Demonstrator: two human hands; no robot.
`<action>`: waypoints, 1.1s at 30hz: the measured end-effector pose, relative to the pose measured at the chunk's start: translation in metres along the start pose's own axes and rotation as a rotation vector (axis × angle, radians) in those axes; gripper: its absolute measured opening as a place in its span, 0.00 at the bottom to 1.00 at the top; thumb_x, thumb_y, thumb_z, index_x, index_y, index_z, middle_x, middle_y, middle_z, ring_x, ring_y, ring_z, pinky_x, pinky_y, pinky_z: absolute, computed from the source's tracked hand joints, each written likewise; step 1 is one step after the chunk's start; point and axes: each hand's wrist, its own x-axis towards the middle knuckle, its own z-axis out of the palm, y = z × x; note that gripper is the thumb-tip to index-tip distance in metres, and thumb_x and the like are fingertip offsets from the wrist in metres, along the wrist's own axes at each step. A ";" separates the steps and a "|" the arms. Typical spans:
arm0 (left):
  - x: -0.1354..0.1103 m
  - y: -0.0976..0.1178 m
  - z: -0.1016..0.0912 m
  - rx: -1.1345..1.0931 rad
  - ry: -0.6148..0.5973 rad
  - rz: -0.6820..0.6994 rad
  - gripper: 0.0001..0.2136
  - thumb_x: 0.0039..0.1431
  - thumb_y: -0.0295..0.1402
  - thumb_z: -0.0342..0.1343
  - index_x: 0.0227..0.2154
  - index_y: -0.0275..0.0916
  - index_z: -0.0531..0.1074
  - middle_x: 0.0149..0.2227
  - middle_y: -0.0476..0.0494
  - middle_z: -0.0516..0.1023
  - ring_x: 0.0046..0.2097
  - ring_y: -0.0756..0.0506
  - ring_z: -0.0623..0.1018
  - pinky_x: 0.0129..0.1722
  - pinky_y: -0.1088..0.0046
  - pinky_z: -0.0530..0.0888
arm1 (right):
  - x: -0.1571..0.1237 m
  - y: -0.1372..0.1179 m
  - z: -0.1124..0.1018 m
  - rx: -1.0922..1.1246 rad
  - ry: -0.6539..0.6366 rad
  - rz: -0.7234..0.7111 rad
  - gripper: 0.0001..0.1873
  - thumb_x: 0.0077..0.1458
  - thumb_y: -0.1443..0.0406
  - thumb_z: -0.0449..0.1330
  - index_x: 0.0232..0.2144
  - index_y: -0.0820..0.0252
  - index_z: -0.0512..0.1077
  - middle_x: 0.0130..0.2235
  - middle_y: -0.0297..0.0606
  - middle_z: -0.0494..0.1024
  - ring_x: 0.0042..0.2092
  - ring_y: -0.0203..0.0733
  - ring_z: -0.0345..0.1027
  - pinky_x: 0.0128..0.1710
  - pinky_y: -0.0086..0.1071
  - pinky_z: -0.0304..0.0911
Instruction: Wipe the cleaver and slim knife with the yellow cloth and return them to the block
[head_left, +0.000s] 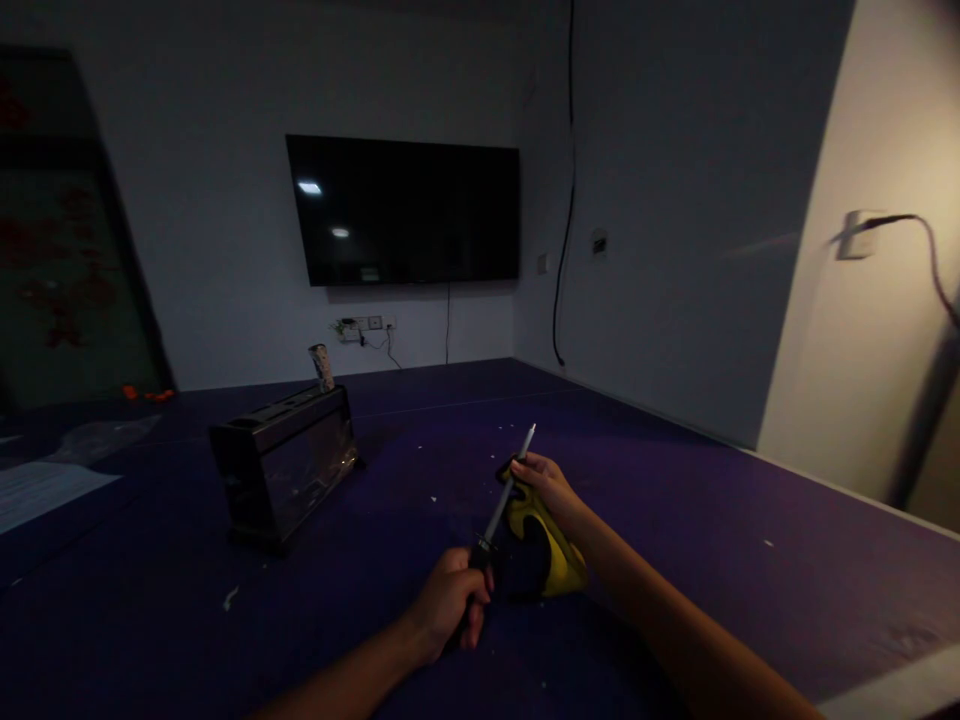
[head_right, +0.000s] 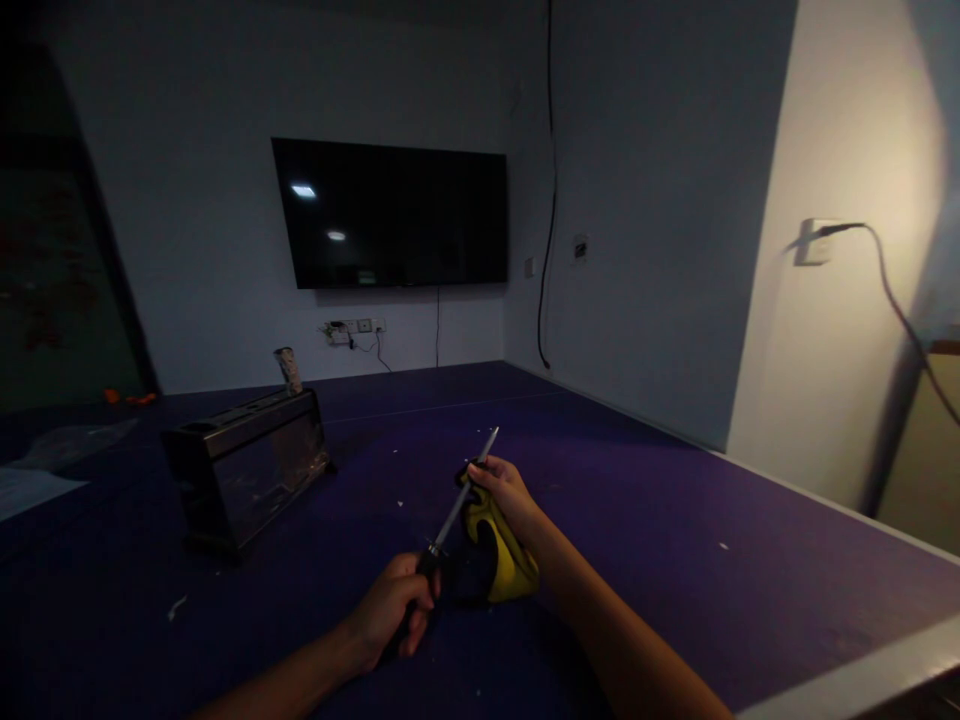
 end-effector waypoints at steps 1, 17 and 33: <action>0.000 0.000 0.000 0.003 -0.002 0.000 0.07 0.34 0.27 0.44 0.21 0.37 0.62 0.08 0.57 0.57 0.08 0.54 0.57 0.08 0.82 0.51 | 0.000 0.000 -0.001 0.000 0.001 -0.001 0.15 0.36 0.60 0.67 0.25 0.65 0.71 0.22 0.35 0.74 0.20 0.34 0.65 0.19 0.26 0.60; -0.002 -0.001 0.000 -0.008 -0.010 -0.030 0.07 0.34 0.27 0.44 0.22 0.36 0.62 0.08 0.56 0.58 0.08 0.53 0.58 0.08 0.82 0.50 | 0.001 0.001 -0.004 -0.009 -0.003 -0.009 0.15 0.37 0.58 0.67 0.24 0.63 0.70 0.21 0.35 0.73 0.19 0.34 0.64 0.19 0.27 0.60; -0.001 -0.005 -0.002 -0.068 0.016 0.001 0.08 0.34 0.28 0.44 0.23 0.37 0.62 0.08 0.56 0.58 0.08 0.53 0.58 0.08 0.82 0.51 | -0.010 0.014 0.017 -0.005 -0.105 0.047 0.16 0.35 0.60 0.68 0.23 0.64 0.70 0.22 0.36 0.74 0.21 0.34 0.65 0.19 0.26 0.60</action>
